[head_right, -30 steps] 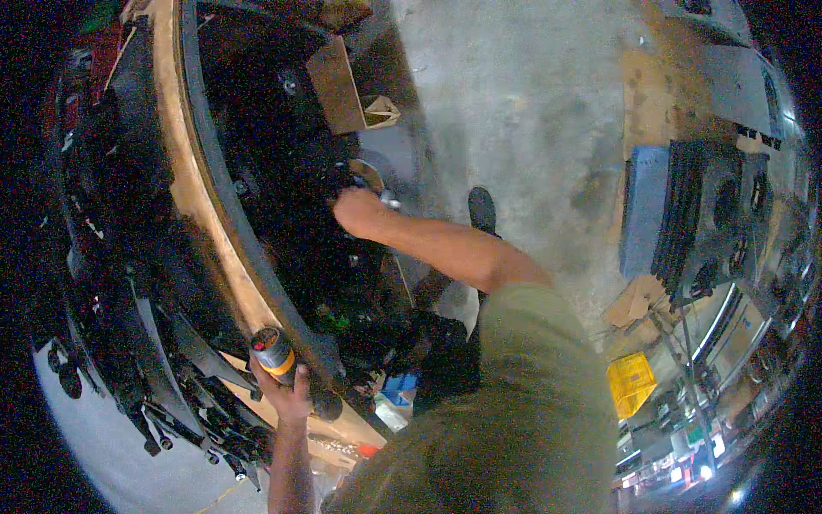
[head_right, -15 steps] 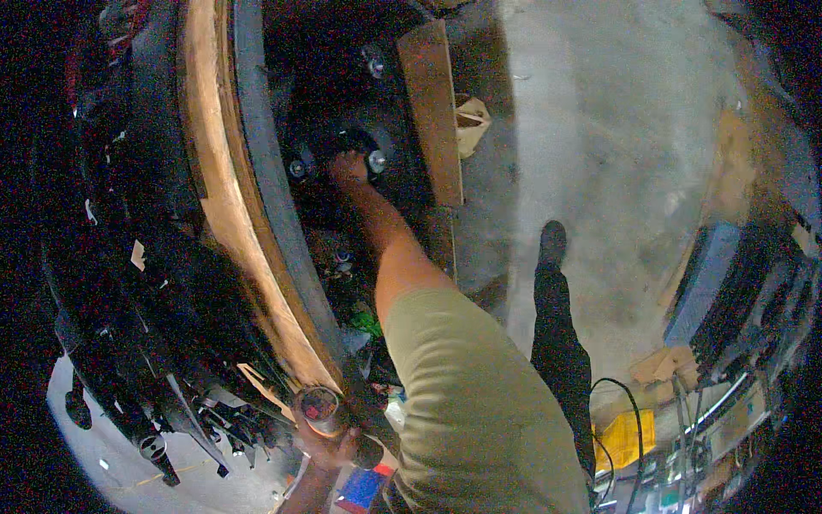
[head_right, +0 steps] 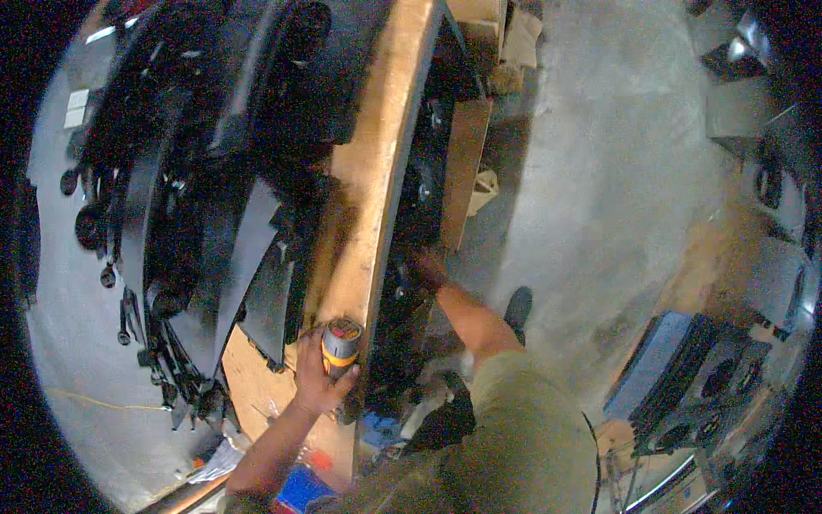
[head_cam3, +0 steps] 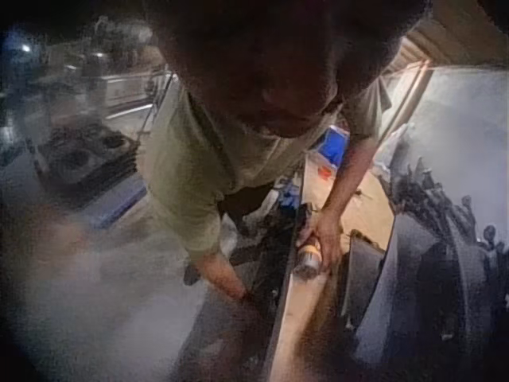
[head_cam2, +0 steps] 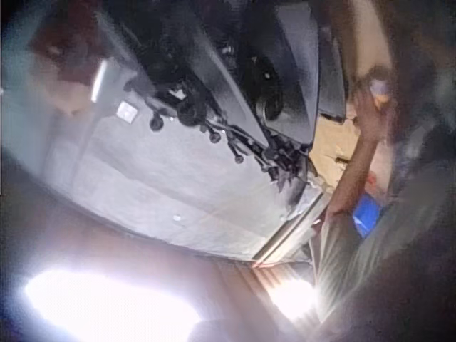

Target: The person assembles small electronic components on a workbench. They handle white plastic parts, screws, and black plastic housings, using a cordless drill to fasten parts together. The person repeatedly picks up components, aligns them, and secures them with screws.

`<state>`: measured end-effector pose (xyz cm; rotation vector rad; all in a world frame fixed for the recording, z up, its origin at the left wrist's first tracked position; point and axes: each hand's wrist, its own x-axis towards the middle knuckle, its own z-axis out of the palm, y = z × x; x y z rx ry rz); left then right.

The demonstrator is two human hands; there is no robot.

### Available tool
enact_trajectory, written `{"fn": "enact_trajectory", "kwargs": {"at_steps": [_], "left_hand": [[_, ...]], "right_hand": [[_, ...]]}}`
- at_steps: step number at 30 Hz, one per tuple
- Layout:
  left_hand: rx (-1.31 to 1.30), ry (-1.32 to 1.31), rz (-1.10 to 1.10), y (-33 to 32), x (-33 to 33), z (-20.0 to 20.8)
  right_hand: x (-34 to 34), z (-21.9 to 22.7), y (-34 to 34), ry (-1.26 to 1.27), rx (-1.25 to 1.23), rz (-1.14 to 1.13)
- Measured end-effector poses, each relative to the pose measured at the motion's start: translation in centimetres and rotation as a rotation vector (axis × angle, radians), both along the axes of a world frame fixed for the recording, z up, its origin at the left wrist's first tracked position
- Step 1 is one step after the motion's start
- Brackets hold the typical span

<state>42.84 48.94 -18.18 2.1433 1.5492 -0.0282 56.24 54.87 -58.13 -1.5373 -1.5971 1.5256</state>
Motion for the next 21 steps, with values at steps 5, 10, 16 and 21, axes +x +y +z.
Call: {"fn": "enact_trajectory", "kwargs": {"at_steps": [5, 10, 16, 21], "left_hand": [[0.065, -0.111, 0.014, -0.5, -0.7, -0.5], [0.148, -0.287, 0.050, -1.1, -2.0, -2.8], [0.462, -0.468, 0.032, -4.5, -4.2, 0.0], [0.194, -0.526, 0.260, -14.7, -16.7, 2.9]], "right_hand": [[7.5, -3.3, -14.5, -0.481, -0.243, 0.214], [20.3, -5.5, -23.8, -0.814, 0.194, 0.934], [28.1, 7.9, -25.9, -0.182, -0.589, -0.313], [22.4, 17.8, -30.7, -0.206, -0.624, -0.517]]}}
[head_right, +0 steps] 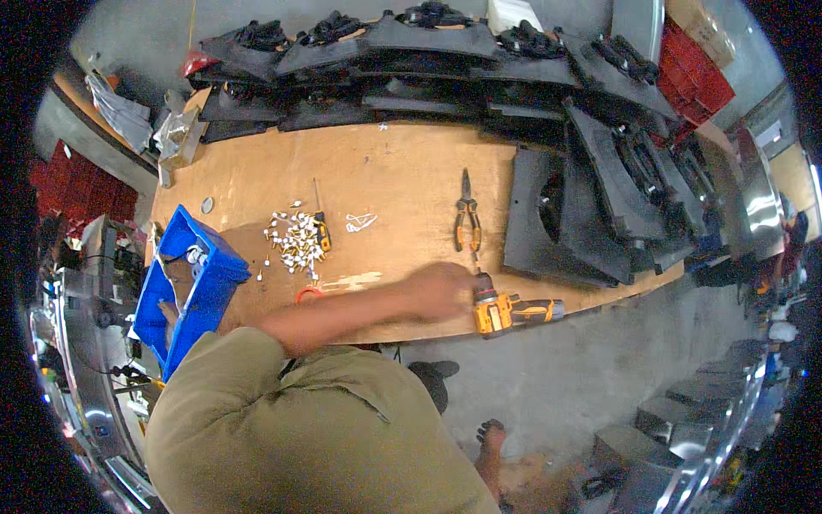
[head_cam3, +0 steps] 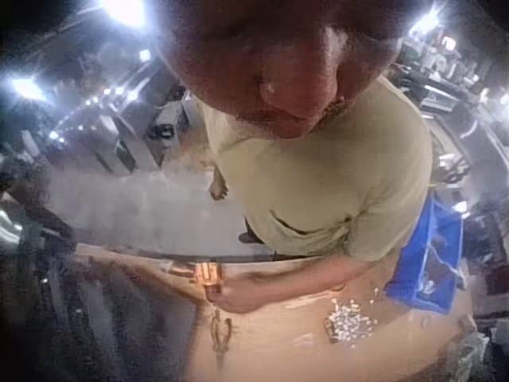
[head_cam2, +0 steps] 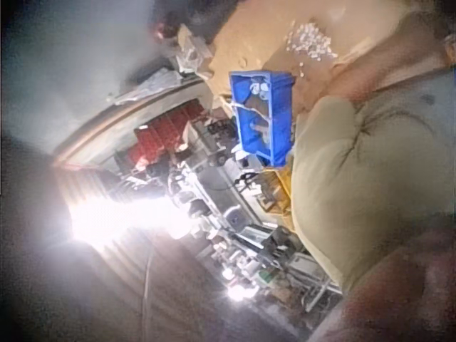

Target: The person assembles small electronic components on a workbench. They handle white plastic parts, screws, and black plastic housings, using a cordless drill to fasten parts together. The person repeatedly picks up components, aligns them, and secures them with screws.

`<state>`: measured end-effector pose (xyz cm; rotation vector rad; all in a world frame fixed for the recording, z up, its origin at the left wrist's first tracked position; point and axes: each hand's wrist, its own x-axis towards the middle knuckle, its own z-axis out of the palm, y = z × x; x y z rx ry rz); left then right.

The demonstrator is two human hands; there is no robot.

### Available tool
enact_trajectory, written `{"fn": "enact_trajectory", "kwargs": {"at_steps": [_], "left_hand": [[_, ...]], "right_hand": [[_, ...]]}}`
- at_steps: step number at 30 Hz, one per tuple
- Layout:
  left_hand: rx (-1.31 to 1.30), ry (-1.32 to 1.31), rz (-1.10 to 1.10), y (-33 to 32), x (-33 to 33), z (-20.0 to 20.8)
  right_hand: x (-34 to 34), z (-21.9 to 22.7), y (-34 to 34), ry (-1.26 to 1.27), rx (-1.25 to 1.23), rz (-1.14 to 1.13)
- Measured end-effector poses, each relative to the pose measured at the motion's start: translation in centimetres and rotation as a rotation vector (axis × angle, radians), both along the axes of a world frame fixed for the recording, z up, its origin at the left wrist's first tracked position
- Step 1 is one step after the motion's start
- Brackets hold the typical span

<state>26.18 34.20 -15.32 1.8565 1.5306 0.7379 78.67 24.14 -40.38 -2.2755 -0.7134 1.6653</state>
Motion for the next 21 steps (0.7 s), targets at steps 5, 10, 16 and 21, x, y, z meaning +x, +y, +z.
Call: {"fn": "enact_trajectory", "kwargs": {"at_steps": [5, 10, 16, 21], "left_hand": [[-0.227, 0.273, 0.526, -13.5, -17.8, 0.4], [-0.607, 0.608, 0.571, -19.4, -27.8, 1.5], [-0.287, 0.456, 0.523, -19.3, -26.3, 3.9], [0.012, 0.233, 0.716, -25.1, -28.4, 8.7]], "right_hand": [[-10.9, 5.3, -1.3, 0.013, 0.368, 0.290], [-26.2, 14.9, 3.9, -0.008, 0.860, 0.618], [-40.6, 23.4, 6.1, -0.020, 1.117, 0.909], [-47.2, 23.5, 3.8, 0.035, 0.924, 1.244]]}}
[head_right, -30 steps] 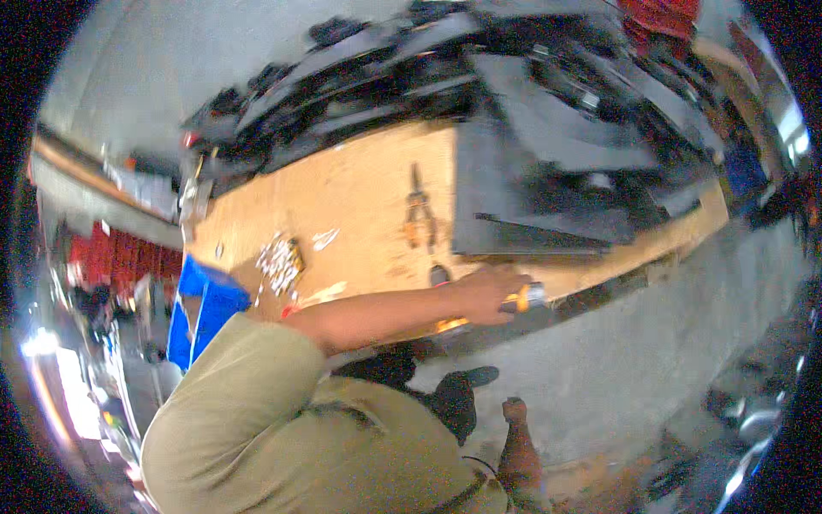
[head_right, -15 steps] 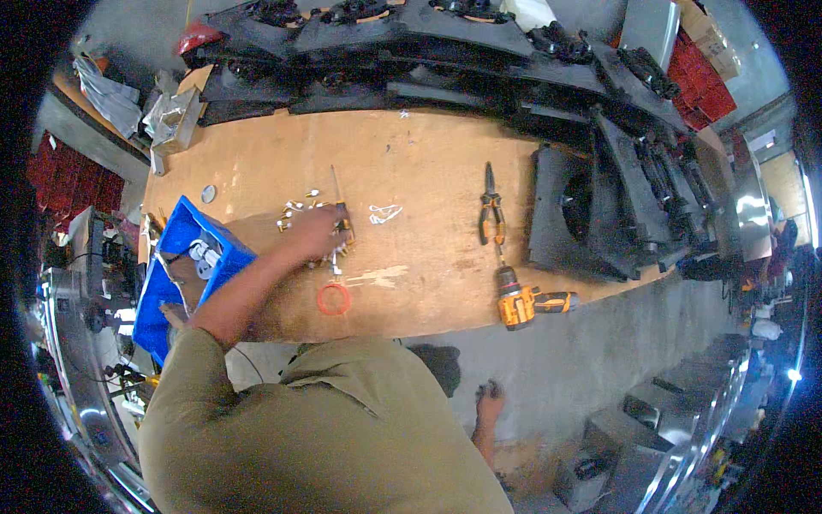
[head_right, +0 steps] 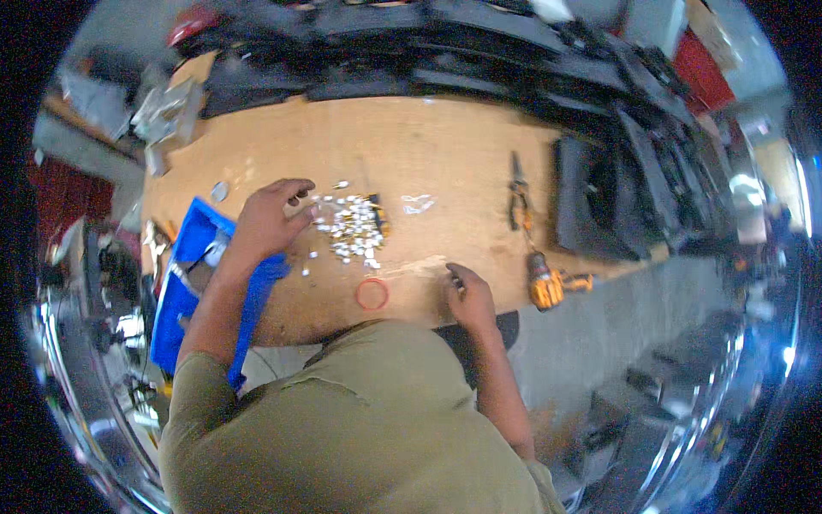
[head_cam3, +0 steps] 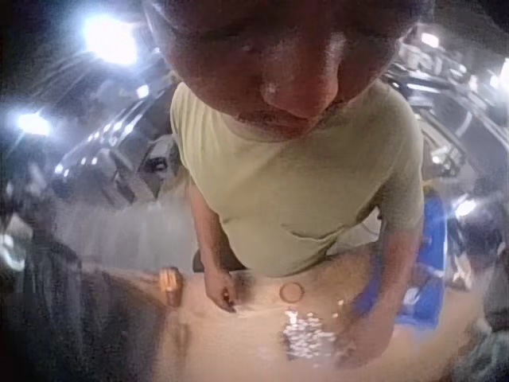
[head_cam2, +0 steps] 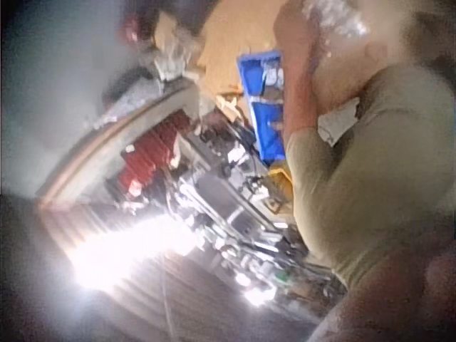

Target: The person assembles small electronic components on a workbench. They handle white plastic parts, screws, and black plastic housings, using a cordless drill to fasten parts together. The person repeatedly picks up components, aligns them, and secures them with screws.

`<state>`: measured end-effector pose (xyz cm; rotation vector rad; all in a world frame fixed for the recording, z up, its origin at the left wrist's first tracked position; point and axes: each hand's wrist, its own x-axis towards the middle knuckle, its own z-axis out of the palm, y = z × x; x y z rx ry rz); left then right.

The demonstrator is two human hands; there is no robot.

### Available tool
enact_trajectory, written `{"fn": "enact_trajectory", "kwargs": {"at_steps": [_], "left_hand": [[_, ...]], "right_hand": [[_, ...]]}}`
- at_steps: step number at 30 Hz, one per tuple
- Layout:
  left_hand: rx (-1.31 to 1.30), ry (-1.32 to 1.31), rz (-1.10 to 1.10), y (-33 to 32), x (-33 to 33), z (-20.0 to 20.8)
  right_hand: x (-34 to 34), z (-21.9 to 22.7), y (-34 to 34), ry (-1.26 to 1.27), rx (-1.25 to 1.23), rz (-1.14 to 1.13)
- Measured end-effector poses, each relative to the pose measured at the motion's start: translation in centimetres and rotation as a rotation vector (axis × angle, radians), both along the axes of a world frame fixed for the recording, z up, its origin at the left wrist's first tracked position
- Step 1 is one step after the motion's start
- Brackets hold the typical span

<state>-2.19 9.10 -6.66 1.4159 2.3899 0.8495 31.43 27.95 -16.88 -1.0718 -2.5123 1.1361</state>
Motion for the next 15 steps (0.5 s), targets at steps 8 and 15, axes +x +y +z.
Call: {"fn": "enact_trajectory", "kwargs": {"at_steps": [8, 15], "left_hand": [[-0.542, 0.017, 0.440, -13.7, -4.5, 0.6], [-0.842, 0.146, 0.323, -15.3, -2.9, -4.5]], "right_hand": [[0.4, -2.5, -2.3, -0.145, -0.123, 0.145], [0.3, -2.1, 0.2, -0.138, -0.088, 0.118]]}}
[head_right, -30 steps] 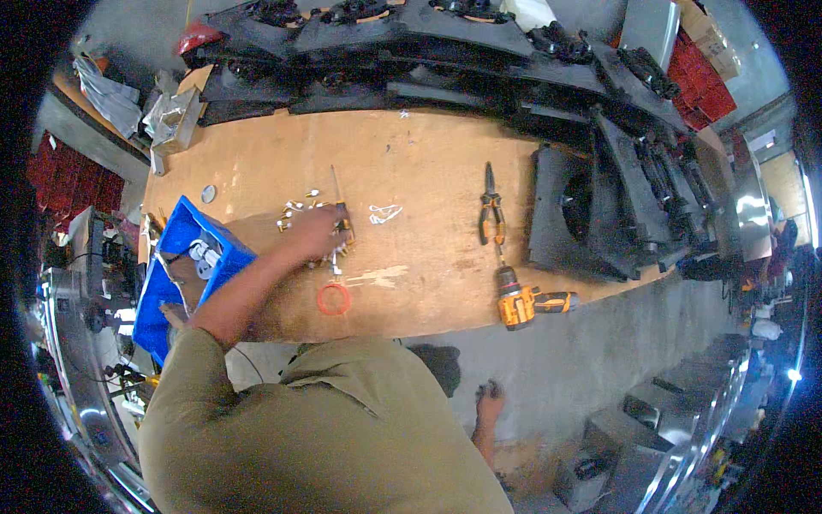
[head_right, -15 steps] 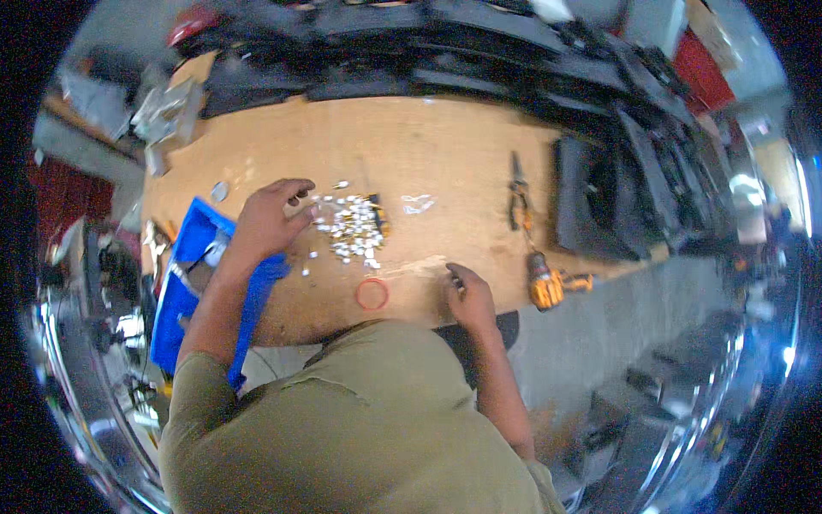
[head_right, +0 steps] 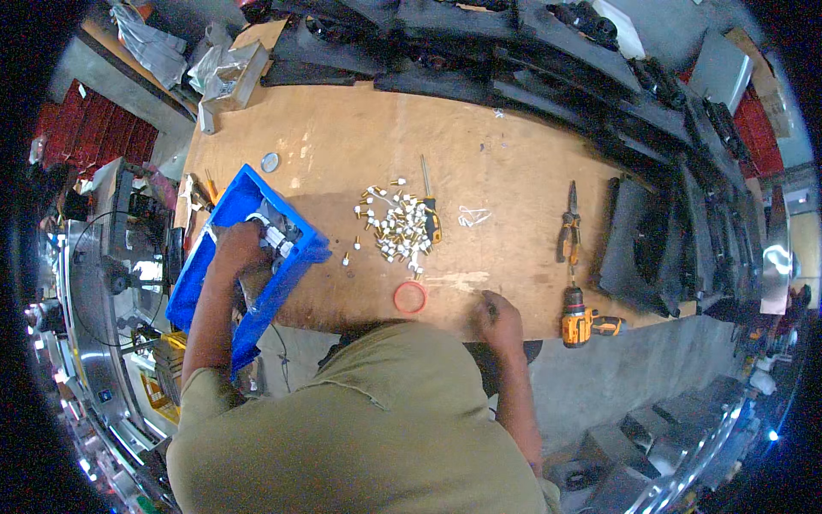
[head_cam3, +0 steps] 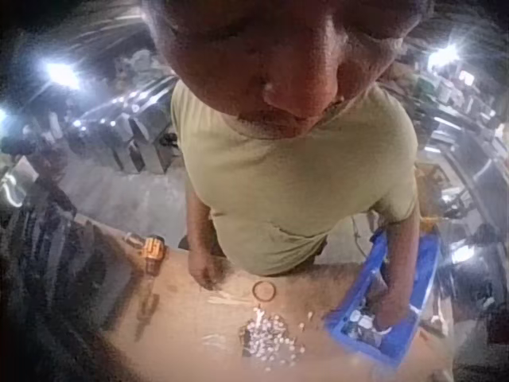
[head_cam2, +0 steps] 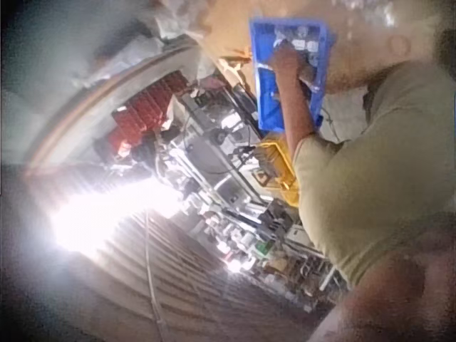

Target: The person assembles small electronic components on a workbench. They handle white plastic parts, screws, and black plastic housings, using a cordless drill to fasten parts together. The person repeatedly picks up components, aligns them, and secures them with screws.

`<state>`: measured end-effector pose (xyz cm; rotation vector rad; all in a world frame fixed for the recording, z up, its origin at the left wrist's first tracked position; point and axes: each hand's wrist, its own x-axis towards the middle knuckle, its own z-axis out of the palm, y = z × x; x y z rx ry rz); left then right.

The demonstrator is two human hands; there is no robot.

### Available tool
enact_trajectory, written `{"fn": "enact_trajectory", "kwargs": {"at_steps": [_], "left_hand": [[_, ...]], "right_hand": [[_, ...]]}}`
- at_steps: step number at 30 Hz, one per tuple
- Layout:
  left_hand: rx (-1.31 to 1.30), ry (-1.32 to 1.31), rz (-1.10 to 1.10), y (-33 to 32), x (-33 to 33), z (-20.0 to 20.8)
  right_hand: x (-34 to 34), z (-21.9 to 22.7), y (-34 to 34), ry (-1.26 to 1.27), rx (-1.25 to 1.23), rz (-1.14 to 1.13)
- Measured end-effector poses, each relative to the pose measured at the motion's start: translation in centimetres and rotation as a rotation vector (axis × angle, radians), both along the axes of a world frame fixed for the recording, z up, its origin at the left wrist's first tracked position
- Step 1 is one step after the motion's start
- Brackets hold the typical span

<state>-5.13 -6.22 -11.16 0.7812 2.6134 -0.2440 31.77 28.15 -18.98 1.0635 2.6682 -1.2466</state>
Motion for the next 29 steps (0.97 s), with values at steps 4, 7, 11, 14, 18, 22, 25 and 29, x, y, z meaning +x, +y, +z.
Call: {"fn": "enact_trajectory", "kwargs": {"at_steps": [4, 7, 11, 14, 18, 22, 25, 29], "left_hand": [[-0.172, 0.071, -0.036, -0.3, -1.2, -2.8], [-0.166, 0.043, 0.040, 0.0, -2.1, -3.9], [-0.120, 0.026, -0.046, -0.3, -1.4, -1.4], [-0.141, 0.169, 0.084, 1.7, -0.3, 0.1], [0.055, 0.072, 0.033, 3.3, 1.4, 4.7], [0.676, -0.097, 0.036, 5.9, 5.5, 7.0], [0.879, -0.231, 0.110, 8.0, 8.8, 6.3], [0.758, -0.330, 0.110, 10.0, 10.8, 3.6]], "right_hand": [[-0.1, 0.2, 1.7, 0.039, -0.019, -0.061], [0.4, -0.4, 2.2, 0.059, 0.022, -0.056], [-0.1, -1.4, 1.3, 0.097, 0.048, -0.018], [-2.1, -0.9, -0.2, 0.078, 0.056, 0.081], [-8.2, 0.0, -1.9, 0.111, 0.191, 0.335], [-15.0, 0.2, -2.5, -0.028, 0.249, 0.381], [-19.0, -0.2, -2.1, -0.062, 0.345, 0.489], [-20.6, -0.6, -1.9, -0.101, 0.378, 0.533]]}}
